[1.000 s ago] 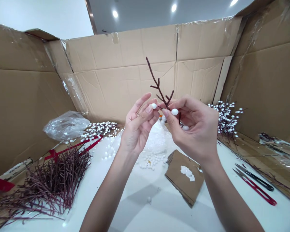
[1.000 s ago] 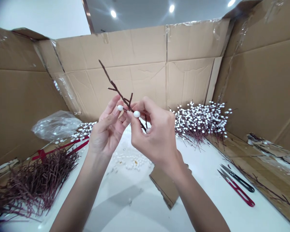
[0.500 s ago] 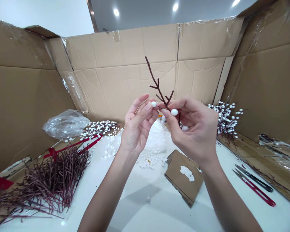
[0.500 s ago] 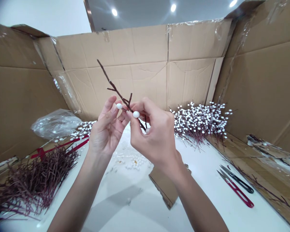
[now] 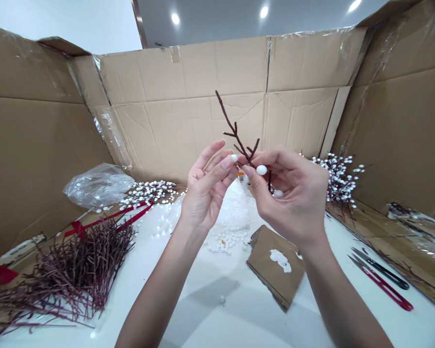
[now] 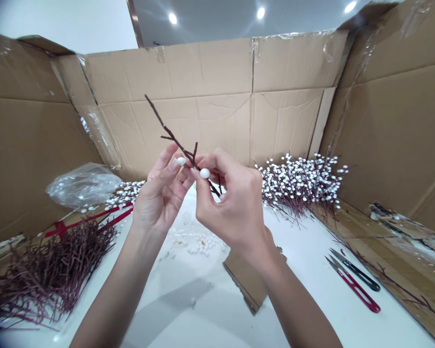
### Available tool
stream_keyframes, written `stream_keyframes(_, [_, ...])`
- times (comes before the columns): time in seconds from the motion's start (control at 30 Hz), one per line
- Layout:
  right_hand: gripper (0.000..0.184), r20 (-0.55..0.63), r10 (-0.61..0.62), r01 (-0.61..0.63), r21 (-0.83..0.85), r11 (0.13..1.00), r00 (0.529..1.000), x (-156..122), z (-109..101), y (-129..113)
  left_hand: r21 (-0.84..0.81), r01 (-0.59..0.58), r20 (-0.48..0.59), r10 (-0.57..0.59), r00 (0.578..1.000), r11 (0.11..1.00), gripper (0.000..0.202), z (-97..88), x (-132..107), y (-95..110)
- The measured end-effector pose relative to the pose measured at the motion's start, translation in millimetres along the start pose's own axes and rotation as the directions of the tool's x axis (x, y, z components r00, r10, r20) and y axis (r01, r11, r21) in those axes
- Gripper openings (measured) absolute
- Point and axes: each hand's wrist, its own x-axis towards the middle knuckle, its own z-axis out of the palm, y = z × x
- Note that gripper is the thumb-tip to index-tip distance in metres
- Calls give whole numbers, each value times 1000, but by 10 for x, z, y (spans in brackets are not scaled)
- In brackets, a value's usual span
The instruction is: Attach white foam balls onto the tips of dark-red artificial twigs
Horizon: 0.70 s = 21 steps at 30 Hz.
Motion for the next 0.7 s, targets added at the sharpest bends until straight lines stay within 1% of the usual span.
stream_keyframes(0.27, [11, 3, -22, 22, -42, 999, 1000, -17, -17, -3, 14, -17, 41, 17, 999, 1000, 32, -18, 16, 12])
stream_keyframes(0.47, [12, -27, -59, 58, -42, 997, 998, -11, 0, -9, 39, -29, 23, 28, 999, 999, 34, -15, 4, 0])
stream_keyframes(0.6, [12, -51, -57, 54, -51, 997, 997, -8, 7, -10, 39, -59, 53, 57, 997, 997, 31, -4, -11, -5])
stream_keyframes(0.7, [11, -75, -35, 32, -46, 998, 997, -8, 18, -7, 51, -85, 46, 83, 996, 995, 27, 19, -23, -16])
